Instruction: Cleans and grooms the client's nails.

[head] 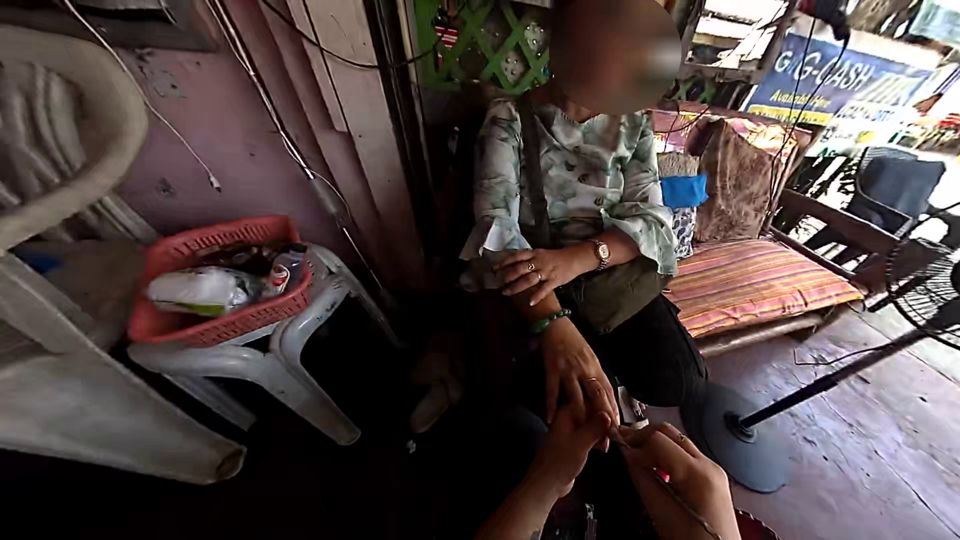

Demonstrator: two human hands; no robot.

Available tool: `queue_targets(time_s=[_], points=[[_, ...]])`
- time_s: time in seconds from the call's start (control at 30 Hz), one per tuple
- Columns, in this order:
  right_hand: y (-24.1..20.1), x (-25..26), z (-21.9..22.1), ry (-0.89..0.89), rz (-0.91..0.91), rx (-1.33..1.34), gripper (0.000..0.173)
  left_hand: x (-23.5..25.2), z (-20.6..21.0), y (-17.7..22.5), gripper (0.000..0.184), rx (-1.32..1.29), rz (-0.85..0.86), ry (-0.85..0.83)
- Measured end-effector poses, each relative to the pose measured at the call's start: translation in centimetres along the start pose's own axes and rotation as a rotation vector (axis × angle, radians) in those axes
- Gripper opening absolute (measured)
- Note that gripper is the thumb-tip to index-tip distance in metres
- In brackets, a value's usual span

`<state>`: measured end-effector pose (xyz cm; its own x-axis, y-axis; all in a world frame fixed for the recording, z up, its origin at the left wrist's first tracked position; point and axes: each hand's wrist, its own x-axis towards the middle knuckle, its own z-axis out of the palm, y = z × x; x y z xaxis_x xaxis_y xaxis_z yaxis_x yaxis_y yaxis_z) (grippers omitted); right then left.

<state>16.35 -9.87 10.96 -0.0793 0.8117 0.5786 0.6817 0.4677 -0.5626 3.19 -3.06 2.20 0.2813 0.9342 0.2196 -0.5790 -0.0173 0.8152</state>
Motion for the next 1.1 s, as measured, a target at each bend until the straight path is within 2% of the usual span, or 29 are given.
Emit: queue_targets(time_s=[0.13, 0.23, 0.33, 0.47, 0.6, 0.73, 1.1], points=[[1.0, 0.0, 1.0, 0.099, -0.042, -0.025, 0.01, 0.0, 0.0, -0.5, 0.014, -0.034, 0.015, -0.019], [0.4, 0.0, 0.2, 0.042, -0.004, 0.029, 0.009, 0.0, -0.1, -0.4, 0.015, -0.057, 0.015, -0.023], [0.9, 0.0, 0.9, 0.08, -0.017, 0.01, 0.01, 0.0, -0.1, -0.6, 0.015, -0.057, 0.014, -0.026], [1.0, 0.1, 0.4, 0.062, 0.034, 0.118, 0.009, -0.1, -0.2, -0.5, 0.016, -0.076, 0.025, -0.039], [1.5, 0.1, 0.9, 0.091, -0.007, 0.072, 0.009, 0.0, -0.1, -0.5, 0.015, -0.058, 0.026, -0.024], [0.9, -0.1, -0.2, 0.013, -0.003, 0.141, 0.007, -0.2, 0.3, 0.4, 0.011, -0.038, 0.028, -0.024], [0.7, 0.2, 0.0, 0.025, 0.024, 0.115, 0.008, 0.1, 0.2, 0.6, 0.017, -0.019, -0.005, -0.053]])
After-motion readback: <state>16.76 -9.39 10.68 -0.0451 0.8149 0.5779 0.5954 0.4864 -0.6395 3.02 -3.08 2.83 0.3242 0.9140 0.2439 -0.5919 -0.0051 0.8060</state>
